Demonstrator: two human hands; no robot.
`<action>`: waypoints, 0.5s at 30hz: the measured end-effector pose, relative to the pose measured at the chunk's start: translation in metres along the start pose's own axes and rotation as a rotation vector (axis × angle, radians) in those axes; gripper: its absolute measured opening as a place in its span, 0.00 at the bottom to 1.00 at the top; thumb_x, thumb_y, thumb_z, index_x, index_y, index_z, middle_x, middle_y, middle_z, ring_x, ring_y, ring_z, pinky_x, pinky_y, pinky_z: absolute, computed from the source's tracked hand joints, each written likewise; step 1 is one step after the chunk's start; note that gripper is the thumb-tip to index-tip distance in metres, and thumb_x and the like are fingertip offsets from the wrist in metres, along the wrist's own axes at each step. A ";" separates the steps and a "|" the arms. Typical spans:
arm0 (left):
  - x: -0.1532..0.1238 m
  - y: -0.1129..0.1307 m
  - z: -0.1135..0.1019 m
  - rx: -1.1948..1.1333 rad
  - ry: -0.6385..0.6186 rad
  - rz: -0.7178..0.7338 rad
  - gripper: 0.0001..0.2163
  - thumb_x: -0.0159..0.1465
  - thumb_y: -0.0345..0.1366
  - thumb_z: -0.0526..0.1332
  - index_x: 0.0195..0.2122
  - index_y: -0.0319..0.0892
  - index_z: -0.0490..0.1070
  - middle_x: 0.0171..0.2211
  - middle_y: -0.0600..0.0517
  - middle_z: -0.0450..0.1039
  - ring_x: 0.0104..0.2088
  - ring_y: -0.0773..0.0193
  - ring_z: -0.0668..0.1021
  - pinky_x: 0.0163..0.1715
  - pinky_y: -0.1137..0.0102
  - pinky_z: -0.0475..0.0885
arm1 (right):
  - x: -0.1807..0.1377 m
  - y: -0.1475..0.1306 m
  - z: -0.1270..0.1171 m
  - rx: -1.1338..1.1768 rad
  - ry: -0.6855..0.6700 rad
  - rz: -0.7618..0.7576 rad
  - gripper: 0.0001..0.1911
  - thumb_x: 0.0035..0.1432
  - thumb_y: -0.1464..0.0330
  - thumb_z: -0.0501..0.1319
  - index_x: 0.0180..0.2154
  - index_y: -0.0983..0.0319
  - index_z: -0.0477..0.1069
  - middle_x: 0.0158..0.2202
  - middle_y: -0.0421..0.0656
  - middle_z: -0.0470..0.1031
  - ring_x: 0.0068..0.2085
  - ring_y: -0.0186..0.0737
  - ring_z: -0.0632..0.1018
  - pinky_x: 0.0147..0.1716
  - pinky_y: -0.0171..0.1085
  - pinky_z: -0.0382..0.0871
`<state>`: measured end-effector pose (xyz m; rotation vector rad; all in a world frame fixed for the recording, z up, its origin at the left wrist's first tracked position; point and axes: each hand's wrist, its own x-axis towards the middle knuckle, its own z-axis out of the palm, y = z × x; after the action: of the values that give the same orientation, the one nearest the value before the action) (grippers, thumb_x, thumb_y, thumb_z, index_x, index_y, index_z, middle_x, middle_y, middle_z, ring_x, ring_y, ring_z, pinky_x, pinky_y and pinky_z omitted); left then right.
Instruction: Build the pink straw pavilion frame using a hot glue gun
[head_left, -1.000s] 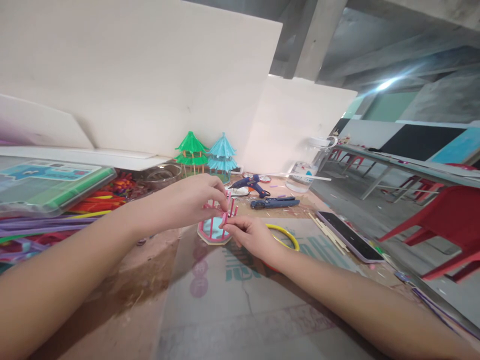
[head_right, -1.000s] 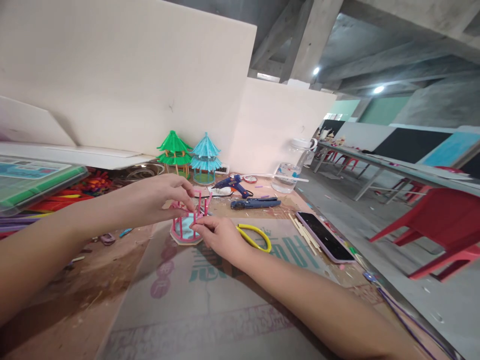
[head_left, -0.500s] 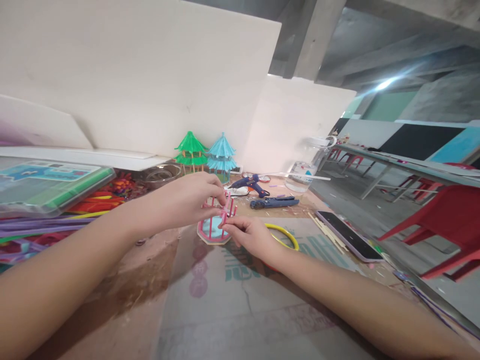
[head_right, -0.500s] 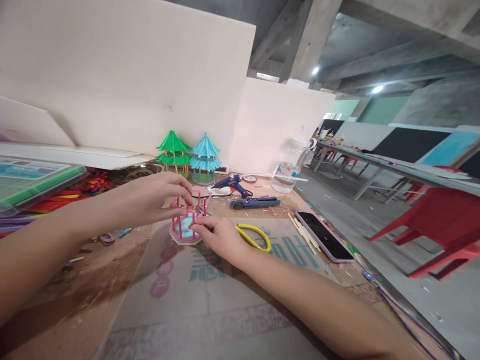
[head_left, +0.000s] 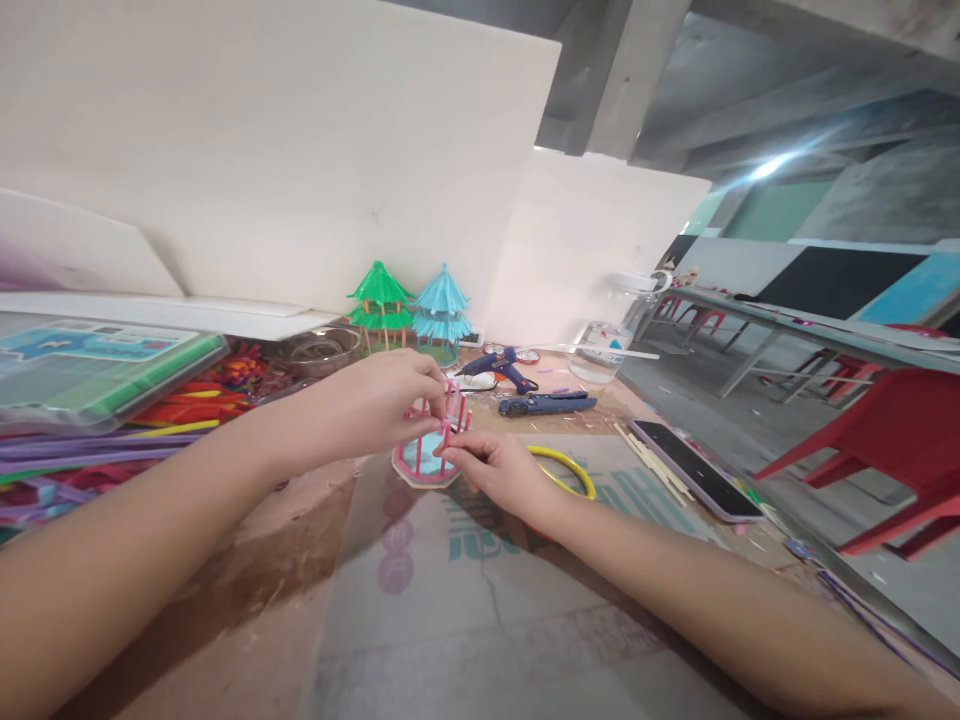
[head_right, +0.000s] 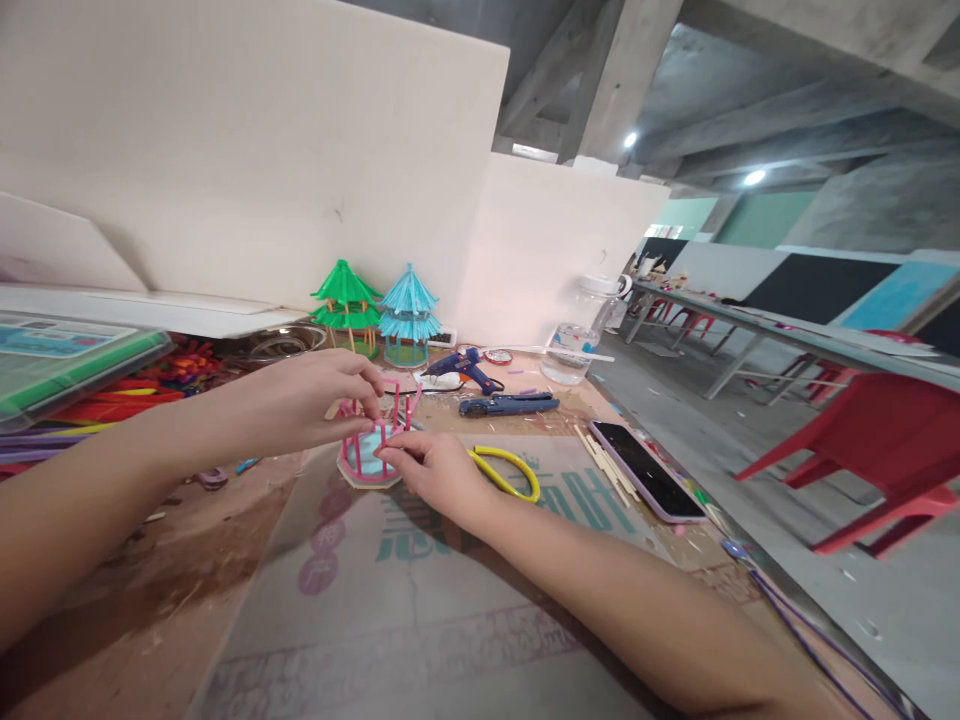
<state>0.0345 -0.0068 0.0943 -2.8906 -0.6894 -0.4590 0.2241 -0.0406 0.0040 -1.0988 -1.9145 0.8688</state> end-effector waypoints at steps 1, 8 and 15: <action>0.000 0.000 0.000 0.004 -0.003 0.003 0.10 0.65 0.34 0.58 0.32 0.42 0.78 0.39 0.48 0.77 0.39 0.61 0.78 0.39 0.68 0.70 | 0.000 0.000 0.000 -0.001 0.000 -0.003 0.12 0.59 0.64 0.59 0.30 0.62 0.77 0.17 0.35 0.62 0.20 0.30 0.61 0.23 0.31 0.57; -0.001 0.005 -0.004 -0.002 -0.003 -0.051 0.08 0.65 0.36 0.59 0.39 0.44 0.79 0.41 0.48 0.76 0.41 0.61 0.77 0.40 0.69 0.71 | 0.002 0.005 0.001 -0.030 0.009 -0.033 0.12 0.60 0.63 0.59 0.32 0.62 0.79 0.17 0.36 0.65 0.22 0.32 0.64 0.24 0.32 0.58; 0.000 0.002 0.000 -0.085 0.054 0.010 0.09 0.64 0.33 0.59 0.36 0.46 0.80 0.42 0.48 0.75 0.41 0.62 0.78 0.40 0.70 0.71 | 0.002 0.006 0.001 -0.012 -0.003 -0.019 0.13 0.59 0.63 0.59 0.33 0.63 0.79 0.16 0.35 0.63 0.22 0.31 0.63 0.24 0.31 0.58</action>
<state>0.0353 -0.0092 0.0943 -2.9466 -0.6630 -0.5769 0.2248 -0.0367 -0.0007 -1.0856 -1.9317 0.8505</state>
